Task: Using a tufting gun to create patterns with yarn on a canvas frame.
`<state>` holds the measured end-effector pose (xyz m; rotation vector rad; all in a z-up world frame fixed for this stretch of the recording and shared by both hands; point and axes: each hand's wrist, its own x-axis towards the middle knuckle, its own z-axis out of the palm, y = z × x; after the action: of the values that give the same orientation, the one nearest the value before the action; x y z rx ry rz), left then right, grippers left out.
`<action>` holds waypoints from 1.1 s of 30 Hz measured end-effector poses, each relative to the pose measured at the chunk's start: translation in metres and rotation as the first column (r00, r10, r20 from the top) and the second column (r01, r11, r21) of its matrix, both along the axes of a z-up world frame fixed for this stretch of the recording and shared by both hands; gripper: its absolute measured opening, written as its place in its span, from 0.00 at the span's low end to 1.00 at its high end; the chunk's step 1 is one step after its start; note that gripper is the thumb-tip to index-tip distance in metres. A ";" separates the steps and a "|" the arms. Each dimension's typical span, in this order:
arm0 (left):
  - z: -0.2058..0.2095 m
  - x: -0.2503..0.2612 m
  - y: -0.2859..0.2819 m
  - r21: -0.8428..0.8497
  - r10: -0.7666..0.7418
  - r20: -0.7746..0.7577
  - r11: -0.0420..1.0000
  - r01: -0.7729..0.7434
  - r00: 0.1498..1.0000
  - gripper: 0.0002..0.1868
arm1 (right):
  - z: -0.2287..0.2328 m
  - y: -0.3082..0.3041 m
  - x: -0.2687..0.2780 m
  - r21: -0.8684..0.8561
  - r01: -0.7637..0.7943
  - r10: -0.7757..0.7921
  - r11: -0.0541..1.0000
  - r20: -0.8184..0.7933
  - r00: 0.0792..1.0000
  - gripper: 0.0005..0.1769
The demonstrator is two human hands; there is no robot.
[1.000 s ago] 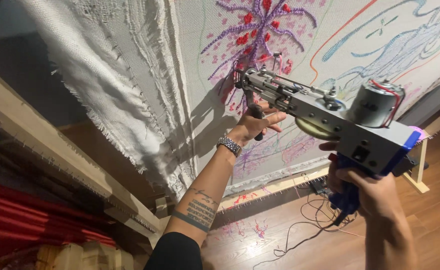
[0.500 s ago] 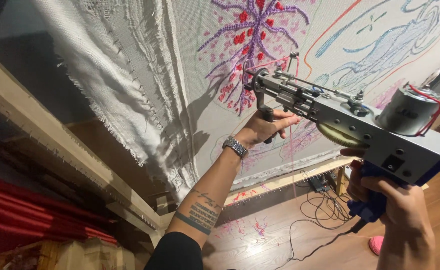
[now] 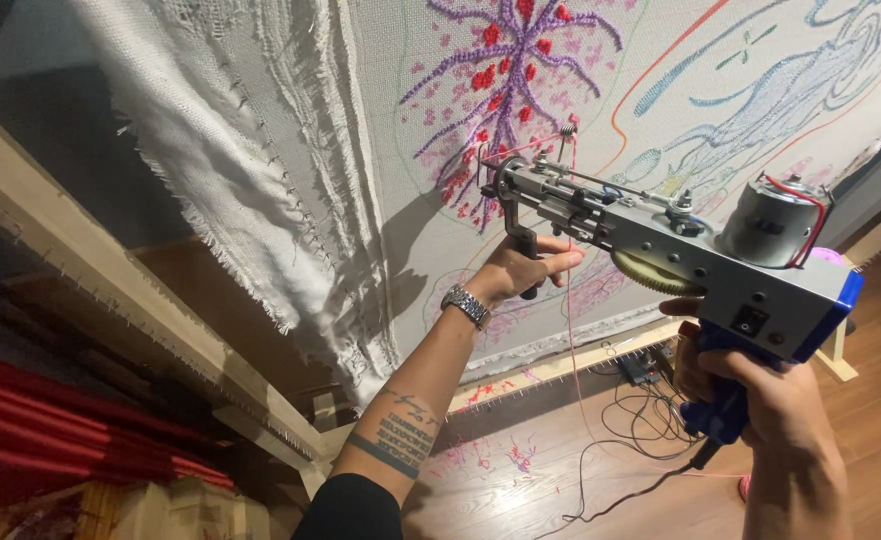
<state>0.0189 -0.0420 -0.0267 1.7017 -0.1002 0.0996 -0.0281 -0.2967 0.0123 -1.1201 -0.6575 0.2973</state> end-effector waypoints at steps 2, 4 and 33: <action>-0.003 0.003 0.003 -0.015 -0.007 0.018 1.000 0.007 1.000 0.12 | -0.005 0.000 0.003 -0.019 0.038 -0.039 0.999 -0.017 0.999 0.29; -0.005 0.006 0.004 -0.029 -0.015 0.036 0.999 0.016 0.999 0.12 | -0.006 0.001 0.004 -0.039 0.077 -0.078 0.996 -0.034 0.996 0.30; -0.030 0.070 0.066 -0.202 0.250 0.021 0.949 -0.241 0.968 0.08 | 0.006 0.088 0.021 -0.207 0.265 -0.234 0.942 0.161 0.959 0.07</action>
<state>0.0891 0.0241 -0.0565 1.5062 0.0861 0.3253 -0.0073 -0.2089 0.0182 -1.4385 -0.6013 0.0792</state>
